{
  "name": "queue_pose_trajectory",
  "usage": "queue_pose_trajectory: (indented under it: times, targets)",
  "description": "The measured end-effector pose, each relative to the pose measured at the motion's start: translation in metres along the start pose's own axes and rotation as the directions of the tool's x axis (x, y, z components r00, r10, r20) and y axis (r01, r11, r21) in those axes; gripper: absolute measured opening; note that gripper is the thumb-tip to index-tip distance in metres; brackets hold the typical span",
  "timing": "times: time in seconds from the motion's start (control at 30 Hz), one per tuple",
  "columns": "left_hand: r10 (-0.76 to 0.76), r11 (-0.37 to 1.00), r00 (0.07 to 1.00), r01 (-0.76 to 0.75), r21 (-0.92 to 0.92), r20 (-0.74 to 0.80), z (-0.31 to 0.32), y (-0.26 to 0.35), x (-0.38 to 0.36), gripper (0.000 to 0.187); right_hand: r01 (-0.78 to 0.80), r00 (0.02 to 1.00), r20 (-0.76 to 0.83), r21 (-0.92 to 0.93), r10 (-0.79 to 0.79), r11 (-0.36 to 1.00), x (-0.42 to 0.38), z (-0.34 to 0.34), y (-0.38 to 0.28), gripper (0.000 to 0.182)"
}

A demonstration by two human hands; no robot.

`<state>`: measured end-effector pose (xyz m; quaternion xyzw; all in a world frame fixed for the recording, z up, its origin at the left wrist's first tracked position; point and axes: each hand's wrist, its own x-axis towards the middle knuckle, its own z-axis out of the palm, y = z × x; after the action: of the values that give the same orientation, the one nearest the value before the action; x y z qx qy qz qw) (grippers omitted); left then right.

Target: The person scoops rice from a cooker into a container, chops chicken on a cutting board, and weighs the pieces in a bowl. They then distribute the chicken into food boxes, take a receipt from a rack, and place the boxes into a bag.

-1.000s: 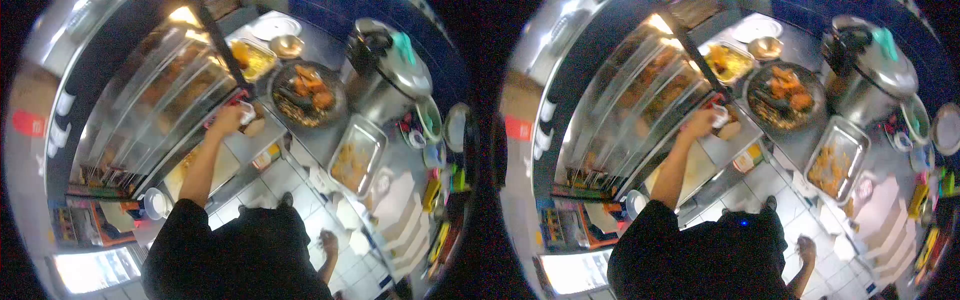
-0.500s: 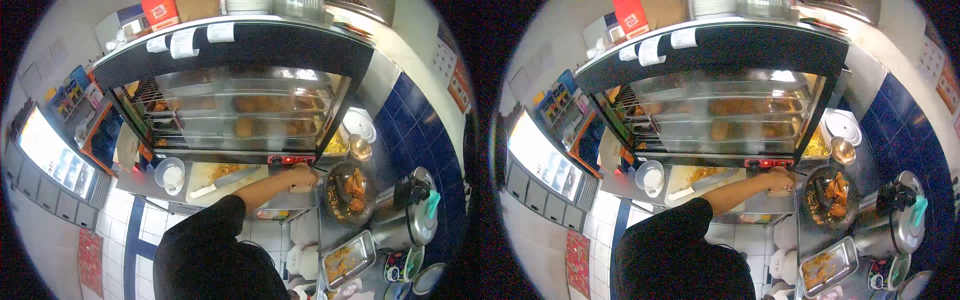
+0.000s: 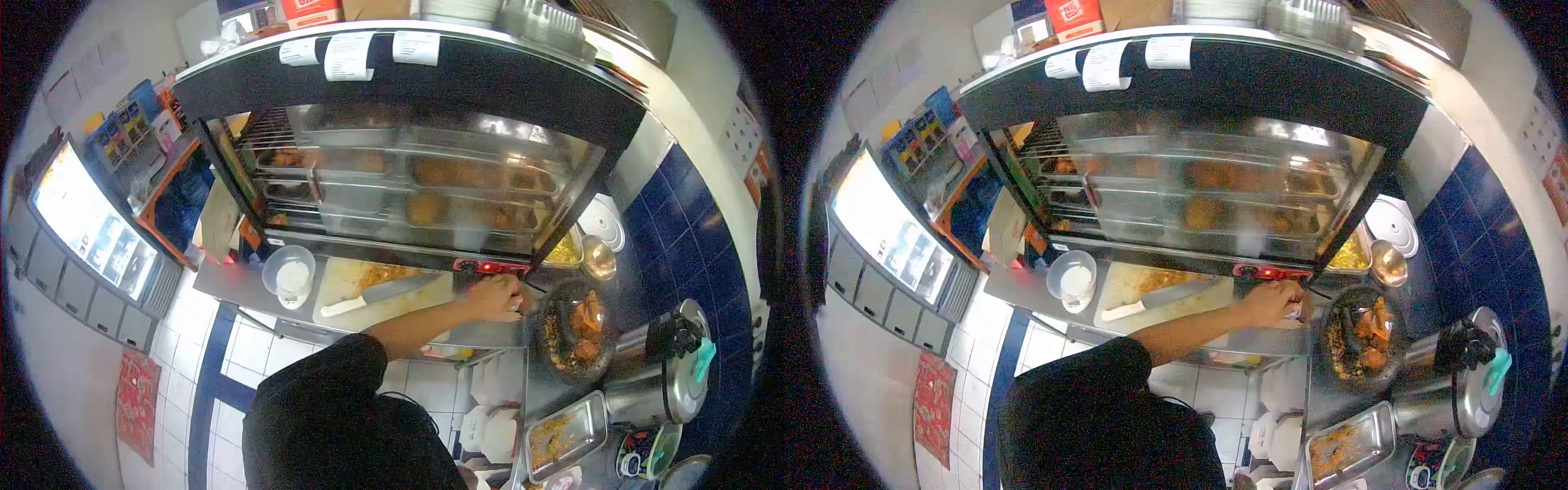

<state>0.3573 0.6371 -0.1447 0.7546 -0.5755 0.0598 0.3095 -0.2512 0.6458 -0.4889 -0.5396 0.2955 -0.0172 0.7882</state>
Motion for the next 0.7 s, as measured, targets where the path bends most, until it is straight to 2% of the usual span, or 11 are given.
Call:
queue_pose_trajectory:
  times: [0.03, 0.1, 0.17, 0.23, 0.3, 0.4, 0.43, 0.5, 0.6, 0.63, 0.7]
  targets:
    - [-0.105, 0.985, 0.980, 0.080, -0.151, -0.168, -0.029, 0.012, -0.012, 0.041, -0.114, 0.992, -0.082, -0.212, 0.099, 0.971, 0.016, 0.005, -0.023, 0.044]
    - [-0.184, 0.982, 0.967, 0.173, -0.077, -0.177, -0.047, 0.006, -0.049, 0.034, -0.214, 0.976, -0.150, -0.551, 0.156, 0.807, 0.041, 0.047, -0.094, 0.031]
    - [-0.530, 0.845, 0.837, 0.508, -0.166, -0.139, -0.091, 0.013, -0.103, 0.025, -0.185, 0.982, -0.113, -0.732, 0.151, 0.655, 0.061, 0.093, -0.156, 0.031]
    - [-0.523, 0.852, 0.732, 0.436, -0.289, -0.438, -0.127, 0.004, -0.165, 0.032, -0.091, 0.984, 0.017, -0.803, 0.175, 0.588, 0.090, 0.114, -0.191, 0.029]
    - [-0.545, 0.807, 0.511, 0.533, -0.253, -0.664, -0.186, -0.009, -0.226, 0.041, 0.022, 0.974, 0.141, -0.838, 0.176, 0.546, 0.120, 0.151, -0.237, 0.028]
    - [-0.532, 0.705, 0.180, 0.636, -0.314, -0.828, -0.297, -0.058, -0.326, 0.018, 0.184, 0.940, 0.298, -0.853, 0.167, 0.489, 0.152, 0.238, -0.318, 0.028]
    - [-0.492, 0.572, 0.075, 0.779, -0.257, -0.867, -0.340, -0.058, -0.343, 0.020, 0.245, 0.922, 0.356, -0.842, 0.154, 0.480, 0.161, 0.275, -0.346, 0.029]
    - [-0.405, 0.584, -0.076, 0.745, -0.322, -0.911, -0.400, -0.110, -0.393, 0.025, 0.320, 0.892, 0.434, -0.803, 0.126, 0.503, 0.165, 0.361, -0.394, 0.031]
    - [-0.389, 0.606, 0.054, 0.767, -0.211, -0.920, -0.462, -0.154, -0.420, 0.028, 0.315, 0.882, 0.467, -0.683, 0.062, 0.659, 0.173, 0.496, -0.414, 0.026]
    - [-0.510, 0.694, 0.156, 0.655, -0.298, -0.846, -0.462, -0.167, -0.420, 0.027, 0.358, 0.841, 0.540, -0.617, 0.046, 0.700, 0.187, 0.536, -0.405, 0.024]
    - [-0.600, 0.675, 0.396, 0.717, -0.175, -0.695, -0.446, -0.197, -0.427, 0.033, 0.420, 0.804, 0.594, -0.612, 0.039, 0.670, 0.204, 0.632, -0.397, 0.022]
